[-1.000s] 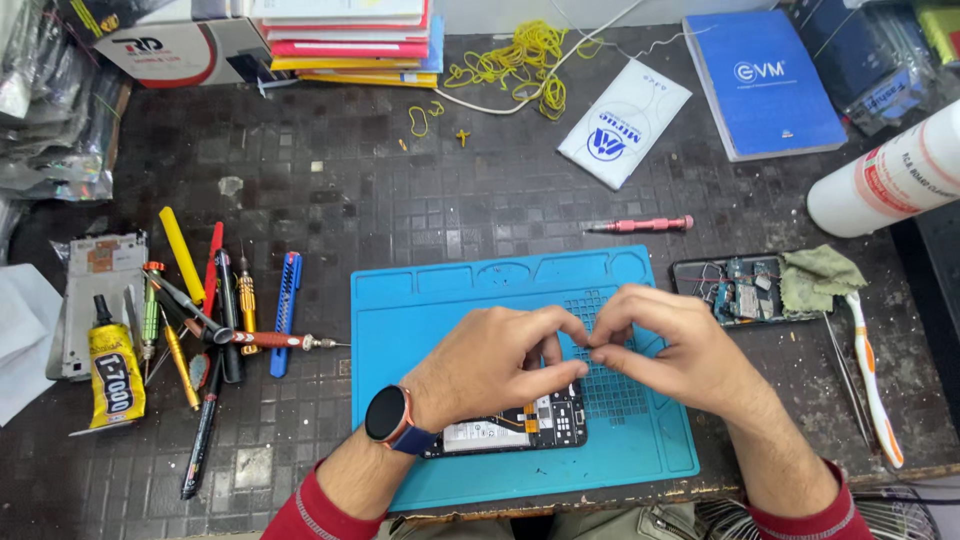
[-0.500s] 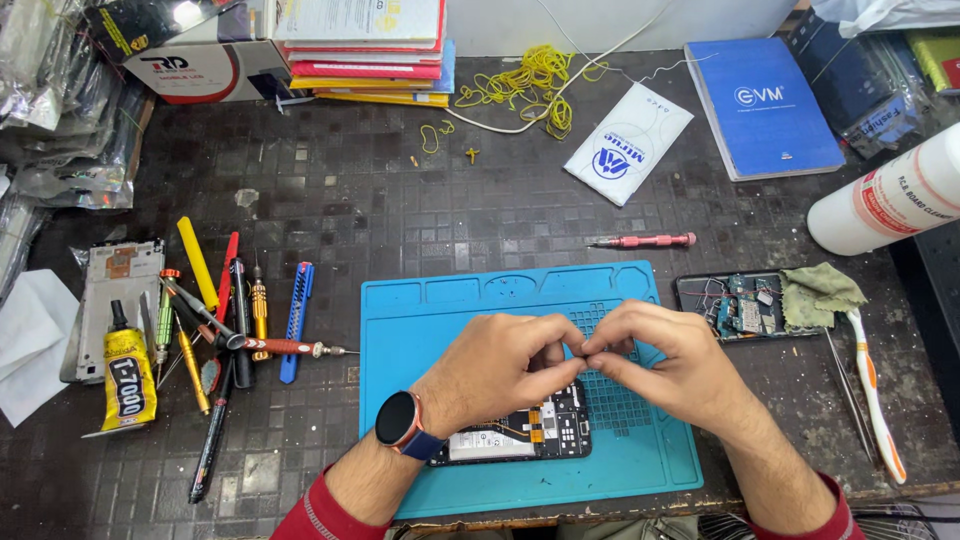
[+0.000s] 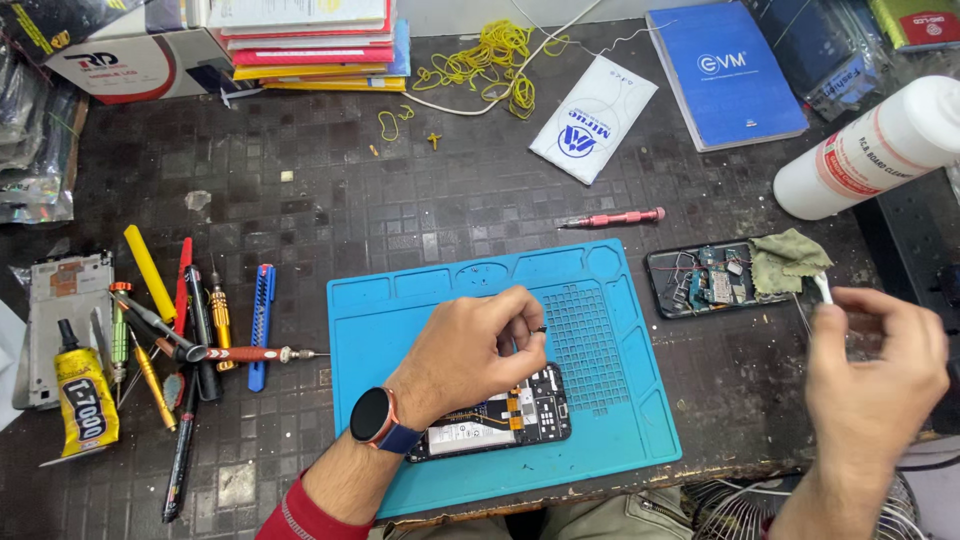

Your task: The person cleans the internal components of a disassembled smartphone using a toothbrush and wipes the screen with a cloth. They then reposition internal parts and reconnect a ribbon cable before placing the motherboard back into the chassis.

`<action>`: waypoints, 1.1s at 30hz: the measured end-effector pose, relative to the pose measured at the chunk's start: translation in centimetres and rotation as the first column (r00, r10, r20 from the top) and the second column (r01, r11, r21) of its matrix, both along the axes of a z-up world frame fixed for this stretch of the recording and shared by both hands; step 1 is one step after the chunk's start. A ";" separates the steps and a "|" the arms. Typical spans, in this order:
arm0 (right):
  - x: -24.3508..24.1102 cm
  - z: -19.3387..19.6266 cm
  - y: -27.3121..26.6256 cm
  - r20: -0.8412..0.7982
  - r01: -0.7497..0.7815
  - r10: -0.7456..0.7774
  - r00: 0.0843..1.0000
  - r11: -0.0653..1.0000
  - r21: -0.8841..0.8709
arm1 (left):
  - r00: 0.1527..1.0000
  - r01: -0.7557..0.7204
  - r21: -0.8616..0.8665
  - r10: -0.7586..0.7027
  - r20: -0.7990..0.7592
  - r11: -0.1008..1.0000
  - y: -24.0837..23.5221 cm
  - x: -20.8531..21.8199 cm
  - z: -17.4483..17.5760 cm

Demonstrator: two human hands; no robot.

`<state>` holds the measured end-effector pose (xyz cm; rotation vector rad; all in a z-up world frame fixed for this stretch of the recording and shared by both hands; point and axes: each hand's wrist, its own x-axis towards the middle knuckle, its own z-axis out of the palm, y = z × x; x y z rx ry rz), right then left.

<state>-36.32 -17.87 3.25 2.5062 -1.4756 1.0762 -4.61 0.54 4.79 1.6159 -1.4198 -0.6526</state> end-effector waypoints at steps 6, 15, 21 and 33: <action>-7.2 -2.4 -2.3 -0.298 0.292 -0.216 0.930 0.926 0.240 | 0.999 -0.029 0.036 0.029 0.014 0.999 -0.3 -0.2 -0.6; -7.7 -1.3 1.0 -0.107 0.262 -0.243 0.964 0.937 0.232 | 0.999 -0.032 -0.015 0.033 0.034 0.999 -0.2 0.0 -0.9; -6.2 -0.6 10.8 -0.133 -0.082 0.146 0.980 0.912 0.402 | 0.995 -0.013 -0.008 0.014 0.101 1.000 -0.3 -0.1 -1.3; -2.0 -2.6 15.3 -0.248 -0.198 0.403 0.881 0.790 0.581 | 0.984 0.013 -0.037 -0.006 0.178 0.999 -0.1 -0.3 -1.6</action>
